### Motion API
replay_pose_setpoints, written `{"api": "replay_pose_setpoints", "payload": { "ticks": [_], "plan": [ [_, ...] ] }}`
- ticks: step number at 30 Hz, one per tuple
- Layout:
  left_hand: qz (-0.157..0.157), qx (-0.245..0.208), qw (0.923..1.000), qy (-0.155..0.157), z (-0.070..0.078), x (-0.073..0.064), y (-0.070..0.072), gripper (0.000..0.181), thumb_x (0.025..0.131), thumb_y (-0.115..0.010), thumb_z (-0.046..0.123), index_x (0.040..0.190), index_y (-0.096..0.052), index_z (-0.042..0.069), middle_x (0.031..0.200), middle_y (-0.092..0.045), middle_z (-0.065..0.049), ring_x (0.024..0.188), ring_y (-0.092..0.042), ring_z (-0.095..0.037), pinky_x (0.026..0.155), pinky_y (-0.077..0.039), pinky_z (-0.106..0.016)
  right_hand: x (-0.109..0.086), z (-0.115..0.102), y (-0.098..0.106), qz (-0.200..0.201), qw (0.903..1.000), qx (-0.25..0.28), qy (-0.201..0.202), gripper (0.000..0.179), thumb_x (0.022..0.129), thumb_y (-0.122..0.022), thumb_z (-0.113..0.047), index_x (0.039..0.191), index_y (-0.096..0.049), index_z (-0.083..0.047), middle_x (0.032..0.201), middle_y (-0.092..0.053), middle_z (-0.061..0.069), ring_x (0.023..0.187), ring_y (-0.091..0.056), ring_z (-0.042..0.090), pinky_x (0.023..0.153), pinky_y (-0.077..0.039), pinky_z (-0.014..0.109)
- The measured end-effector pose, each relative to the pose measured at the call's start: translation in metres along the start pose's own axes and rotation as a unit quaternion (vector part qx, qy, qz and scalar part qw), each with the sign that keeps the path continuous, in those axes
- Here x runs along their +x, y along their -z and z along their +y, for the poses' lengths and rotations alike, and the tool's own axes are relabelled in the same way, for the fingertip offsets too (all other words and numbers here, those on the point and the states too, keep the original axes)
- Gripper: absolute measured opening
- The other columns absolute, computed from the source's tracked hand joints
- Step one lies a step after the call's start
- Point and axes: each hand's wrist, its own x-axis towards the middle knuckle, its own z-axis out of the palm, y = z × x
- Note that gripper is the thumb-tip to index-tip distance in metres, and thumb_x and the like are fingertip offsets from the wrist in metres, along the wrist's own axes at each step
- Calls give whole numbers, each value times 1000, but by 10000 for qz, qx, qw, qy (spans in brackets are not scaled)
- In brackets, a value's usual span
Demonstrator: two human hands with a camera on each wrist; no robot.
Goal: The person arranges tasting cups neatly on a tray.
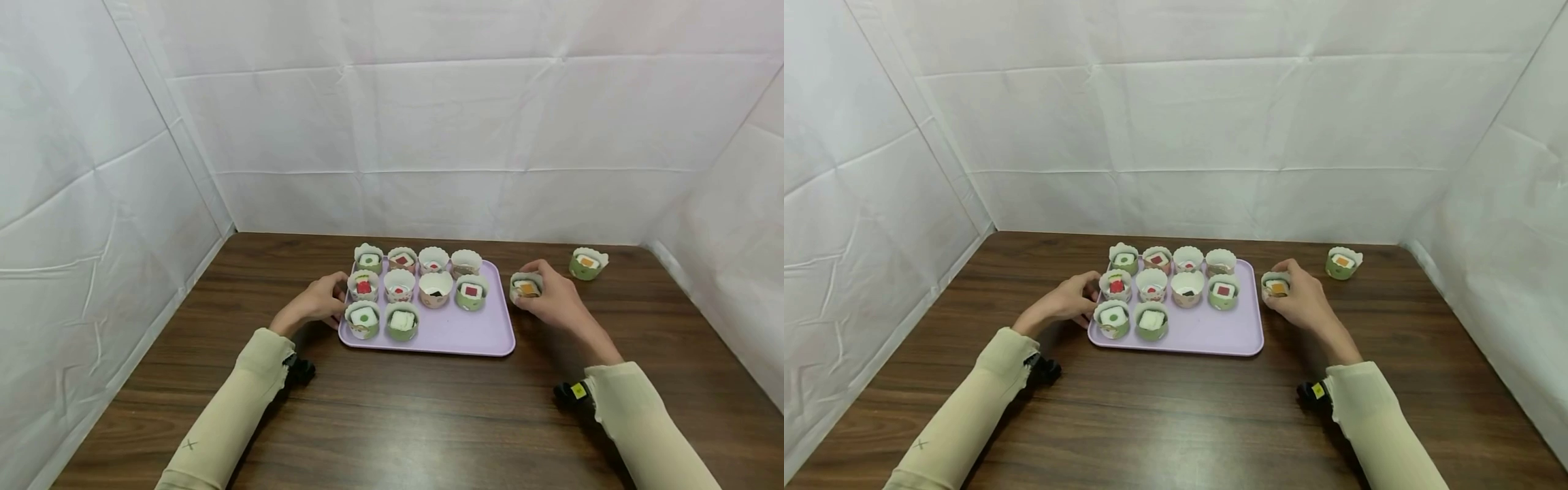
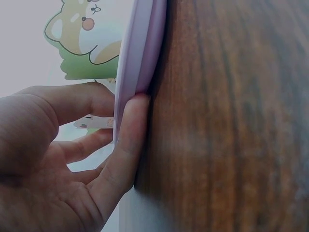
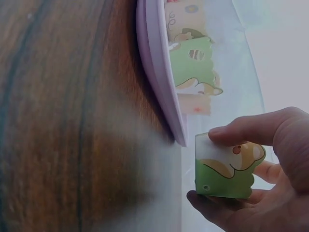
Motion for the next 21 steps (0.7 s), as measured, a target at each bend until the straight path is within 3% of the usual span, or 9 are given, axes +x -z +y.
{"api": "replay_pose_setpoints", "payload": {
  "ticks": [7, 15, 21],
  "plan": [
    [53, 18, 10000, 0, 1, 0, 0, 50, 91, -61, -4, 139, -47, 0, 96, -56, -15, 67, -62, -19, 60, -65, -37, -2, -8, 0, -210, 9990, -243, 296, 56, 89, -77, -19, 135, -49, -4, 122, -63, 28, 102, -61, 39, 80, -53, 47],
    [43, 27, 10000, 31, 0, 0, 0, 49, 91, -61, -3, 138, -48, 1, 96, -55, -14, 68, -62, -19, 60, -65, -37, -7, -25, 1, -504, 9977, -220, 406, 57, 87, -81, -21, 132, -52, -5, 122, -66, 26, 105, -62, 37, 83, -55, 48],
    [38, 68, 10000, 57, -1, 2, -1, 50, 91, -63, -2, 139, -47, 1, 96, -54, -13, 68, -62, -19, 60, -65, -36, -8, -30, -2, -588, 9965, -211, 548, 53, 84, -81, -17, 128, -53, -6, 116, -67, 23, 100, -62, 33, 79, -55, 42]
  ]
}}
